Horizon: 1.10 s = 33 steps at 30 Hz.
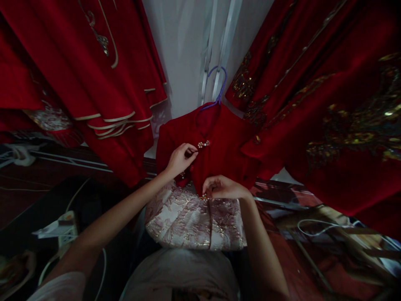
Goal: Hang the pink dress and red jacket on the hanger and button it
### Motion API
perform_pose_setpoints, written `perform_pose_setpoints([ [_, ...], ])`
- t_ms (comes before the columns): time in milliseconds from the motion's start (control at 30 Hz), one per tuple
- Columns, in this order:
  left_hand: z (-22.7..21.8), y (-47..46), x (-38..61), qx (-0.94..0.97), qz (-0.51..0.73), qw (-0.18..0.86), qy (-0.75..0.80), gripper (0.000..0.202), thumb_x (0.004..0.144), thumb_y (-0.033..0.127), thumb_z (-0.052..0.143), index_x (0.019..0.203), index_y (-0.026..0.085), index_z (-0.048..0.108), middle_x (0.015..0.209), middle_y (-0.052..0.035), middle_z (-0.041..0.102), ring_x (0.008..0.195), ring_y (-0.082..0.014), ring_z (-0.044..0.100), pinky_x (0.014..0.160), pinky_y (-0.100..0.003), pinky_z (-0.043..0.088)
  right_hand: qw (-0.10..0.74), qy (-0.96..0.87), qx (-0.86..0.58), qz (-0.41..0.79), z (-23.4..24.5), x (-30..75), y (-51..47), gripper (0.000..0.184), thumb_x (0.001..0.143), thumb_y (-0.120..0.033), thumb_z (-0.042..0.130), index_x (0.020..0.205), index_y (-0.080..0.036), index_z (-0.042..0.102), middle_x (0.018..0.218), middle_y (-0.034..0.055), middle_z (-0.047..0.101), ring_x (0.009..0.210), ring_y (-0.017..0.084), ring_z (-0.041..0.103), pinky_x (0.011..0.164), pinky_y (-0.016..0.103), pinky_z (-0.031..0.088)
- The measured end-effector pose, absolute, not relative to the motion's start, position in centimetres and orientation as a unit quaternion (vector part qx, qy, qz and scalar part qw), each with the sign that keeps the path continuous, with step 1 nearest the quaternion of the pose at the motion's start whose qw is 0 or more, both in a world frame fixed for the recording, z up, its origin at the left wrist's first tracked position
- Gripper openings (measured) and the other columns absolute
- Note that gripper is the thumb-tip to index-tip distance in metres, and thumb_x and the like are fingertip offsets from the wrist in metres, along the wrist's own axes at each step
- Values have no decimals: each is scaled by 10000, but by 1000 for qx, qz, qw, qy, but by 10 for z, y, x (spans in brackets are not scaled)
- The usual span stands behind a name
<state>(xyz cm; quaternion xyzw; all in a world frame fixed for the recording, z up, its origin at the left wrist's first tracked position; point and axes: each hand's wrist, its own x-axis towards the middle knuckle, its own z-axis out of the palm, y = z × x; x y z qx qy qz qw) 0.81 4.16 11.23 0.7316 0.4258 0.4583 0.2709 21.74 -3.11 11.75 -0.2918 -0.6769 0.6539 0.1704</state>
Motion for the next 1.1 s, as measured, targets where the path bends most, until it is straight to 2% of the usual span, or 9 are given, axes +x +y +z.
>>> perform_pose_setpoints([
  [100,132,42,14,811,417,69,404,316,893,376,515,1165,228,579,1074,-74,564,992,-189,528,771,-300,509,157,-676,-287,660,119,226,-32,260,684,-234,728,907,-128,646,751,2,645,648,79,570,593,198,430],
  [167,141,43,17,846,372,-2,383,313,908,354,490,1184,230,574,1093,-92,541,1041,-215,488,777,-317,506,149,-676,-284,664,118,229,-33,271,683,-238,731,916,-129,645,765,4,650,656,80,578,601,197,438],
  [233,147,46,21,863,353,-28,360,272,914,327,479,1125,213,606,1095,-103,540,1053,-227,470,805,-335,492,142,-677,-283,664,118,231,-33,260,687,-228,724,917,-133,648,767,2,651,655,79,578,598,197,437],
  [400,156,55,25,866,381,50,320,167,857,298,571,961,197,655,1095,-87,601,1063,-230,504,984,-410,376,135,-689,-289,651,119,231,-35,216,693,-200,711,895,-147,654,767,-8,652,645,73,569,591,195,432],
  [567,160,62,26,836,410,165,325,84,802,245,627,873,218,663,940,-29,690,936,-192,599,1076,-417,266,160,-688,-294,644,122,228,-35,220,726,-239,705,914,-145,638,781,-1,647,695,87,587,643,217,460],
  [700,162,65,27,809,435,200,340,56,747,248,684,787,219,658,815,-1,682,828,-180,604,1113,-426,229,239,-691,-323,600,126,224,-37,223,781,-293,675,949,-157,616,917,35,649,858,116,606,812,279,483],
  [867,166,67,25,793,421,279,340,65,747,292,691,741,239,654,787,10,669,829,-185,610,1157,-444,171,341,-716,-385,471,139,221,-31,221,815,-350,640,958,-184,612,1010,61,619,945,152,596,908,345,485],
  [1000,169,66,24,780,412,327,338,123,731,335,702,739,234,632,799,-31,668,929,-226,614,1137,-408,234,515,-693,-441,245,165,204,-5,283,833,-379,604,1057,-207,590,1151,95,564,1123,196,526,1026,380,422],
  [1100,168,64,25,811,374,275,356,187,751,358,674,818,188,634,808,-93,668,950,-277,622,1065,-416,317,559,-699,-372,247,179,177,24,358,913,-442,443,1176,-212,522,1243,100,549,1200,185,504,1067,374,385],
])
